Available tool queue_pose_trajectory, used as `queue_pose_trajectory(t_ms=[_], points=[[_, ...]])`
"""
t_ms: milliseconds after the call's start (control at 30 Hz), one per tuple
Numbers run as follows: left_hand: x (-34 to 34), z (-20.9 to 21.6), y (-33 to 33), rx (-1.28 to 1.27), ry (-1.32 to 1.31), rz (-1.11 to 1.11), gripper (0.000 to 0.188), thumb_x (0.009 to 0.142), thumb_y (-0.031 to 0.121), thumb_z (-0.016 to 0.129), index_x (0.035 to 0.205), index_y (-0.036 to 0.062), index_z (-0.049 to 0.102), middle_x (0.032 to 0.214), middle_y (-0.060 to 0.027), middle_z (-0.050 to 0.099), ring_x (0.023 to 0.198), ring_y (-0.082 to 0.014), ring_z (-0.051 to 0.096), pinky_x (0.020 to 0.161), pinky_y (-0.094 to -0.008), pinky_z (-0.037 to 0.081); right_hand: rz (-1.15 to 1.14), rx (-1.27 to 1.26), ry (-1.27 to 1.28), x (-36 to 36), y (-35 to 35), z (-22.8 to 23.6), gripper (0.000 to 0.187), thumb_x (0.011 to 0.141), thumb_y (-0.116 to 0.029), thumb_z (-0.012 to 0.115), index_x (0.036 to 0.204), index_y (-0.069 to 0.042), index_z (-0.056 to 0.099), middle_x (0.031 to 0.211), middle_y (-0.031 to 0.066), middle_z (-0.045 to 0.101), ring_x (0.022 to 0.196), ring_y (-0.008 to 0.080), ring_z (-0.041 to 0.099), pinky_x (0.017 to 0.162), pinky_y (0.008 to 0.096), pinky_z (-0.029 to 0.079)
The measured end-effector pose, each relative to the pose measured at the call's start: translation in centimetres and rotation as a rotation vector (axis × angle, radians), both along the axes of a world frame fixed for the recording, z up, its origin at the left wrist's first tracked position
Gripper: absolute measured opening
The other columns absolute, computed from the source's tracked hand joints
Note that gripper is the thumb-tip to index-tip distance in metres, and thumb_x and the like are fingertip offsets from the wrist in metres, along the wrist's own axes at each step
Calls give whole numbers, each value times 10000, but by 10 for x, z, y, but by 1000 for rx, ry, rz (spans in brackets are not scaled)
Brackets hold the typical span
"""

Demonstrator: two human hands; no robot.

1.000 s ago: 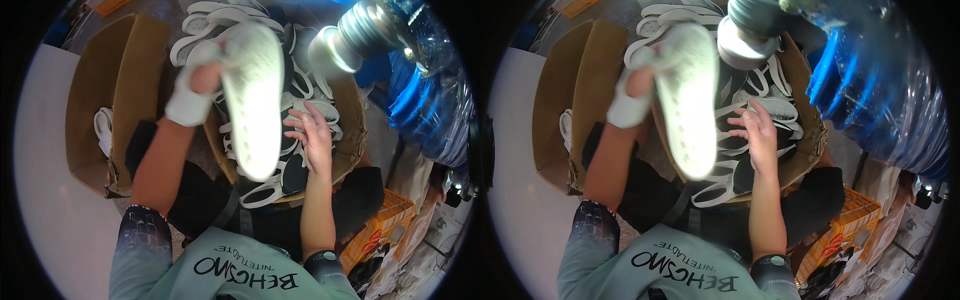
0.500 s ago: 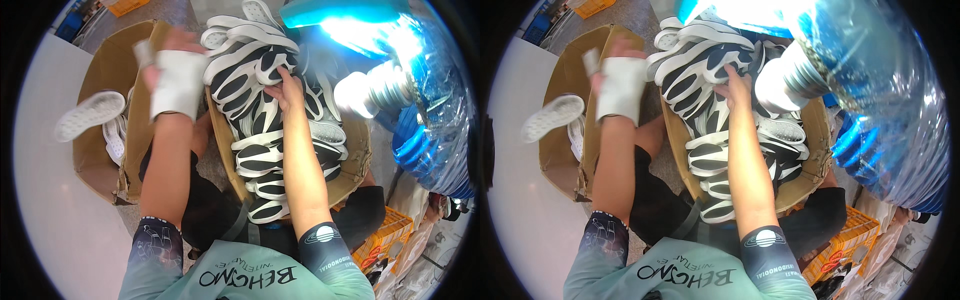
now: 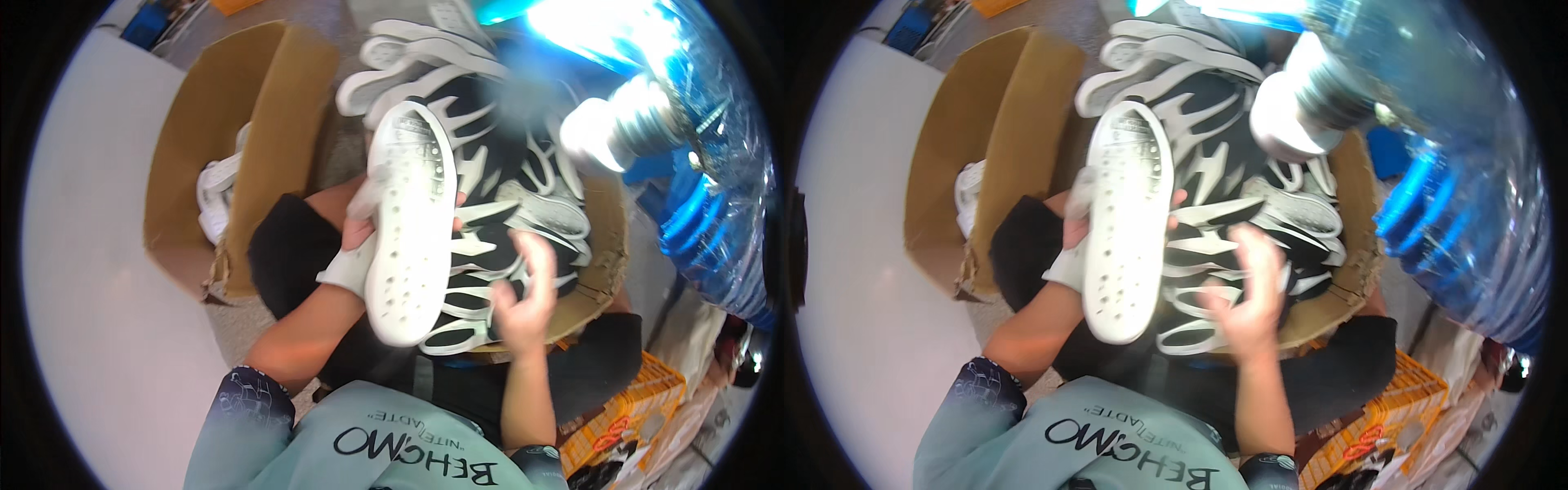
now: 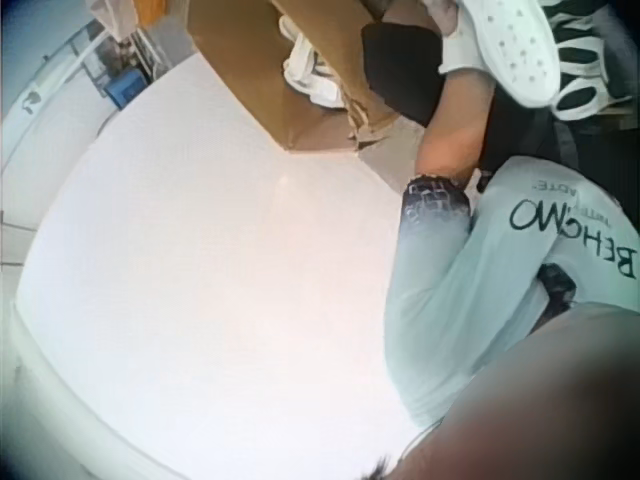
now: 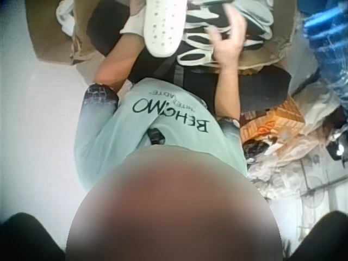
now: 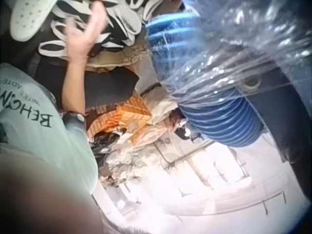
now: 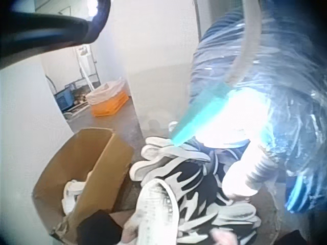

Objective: The person sits on the floor and repeatedly picks up white shoe soles from a cardboard box. They turn each sole over to view the bottom, then place it back into the box. The person continues this cycle for multiple soles throughout the clip.

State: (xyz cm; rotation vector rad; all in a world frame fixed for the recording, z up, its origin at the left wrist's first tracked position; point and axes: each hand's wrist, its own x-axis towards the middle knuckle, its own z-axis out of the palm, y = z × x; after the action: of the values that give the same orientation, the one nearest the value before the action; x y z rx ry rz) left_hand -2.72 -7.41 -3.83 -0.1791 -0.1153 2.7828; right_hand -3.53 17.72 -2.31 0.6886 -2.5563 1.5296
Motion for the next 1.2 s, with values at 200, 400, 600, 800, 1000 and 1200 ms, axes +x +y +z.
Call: queue_pose_trajectory(t_ms=[200,400,600,800,1000,1200], points=[[63,57,-16,-170,197,107,1135,647,233,882,1549,30,224,1487,-355,340,1231,-515,514,982,-587,505,-304,272,-528,-89,6,-123,720,928,-459,644,1392,63,469,1384,308,526,1217,391,583,1019,415,454],[87,83,-2,-470,-88,141,1092,621,362,892,1509,55,336,1396,-333,469,1019,-451,626,835,-487,584,-363,465,-516,-120,-10,-182,807,882,-528,657,1389,63,445,1234,356,594,1191,460,572,1035,454,439],[85,66,-1,-510,-51,124,1019,725,421,845,1512,36,324,1382,-321,488,1025,-452,641,815,-476,595,-411,436,-664,-139,-2,-194,686,806,-483,732,1197,42,526,1102,333,656,1092,445,637,962,434,482],[80,55,-4,-446,-99,70,982,763,426,816,1517,41,317,1396,-331,475,1020,-465,640,792,-463,607,-464,284,-623,-126,7,-173,402,807,-210,697,1070,37,520,991,272,649,923,373,684,763,413,569],[75,60,-4,-530,-83,27,995,758,466,810,1521,59,319,1398,-333,476,1020,-449,644,815,-472,591,-536,-109,-668,-96,22,-128,291,865,12,581,1117,27,436,1101,239,583,796,248,661,540,331,603],[70,72,4,-607,86,170,1102,672,427,881,1525,39,300,1402,-334,471,1052,-435,639,848,-471,576,-532,-277,-598,-76,48,-100,362,852,57,504,1204,32,422,1260,265,533,908,267,643,569,317,612]])
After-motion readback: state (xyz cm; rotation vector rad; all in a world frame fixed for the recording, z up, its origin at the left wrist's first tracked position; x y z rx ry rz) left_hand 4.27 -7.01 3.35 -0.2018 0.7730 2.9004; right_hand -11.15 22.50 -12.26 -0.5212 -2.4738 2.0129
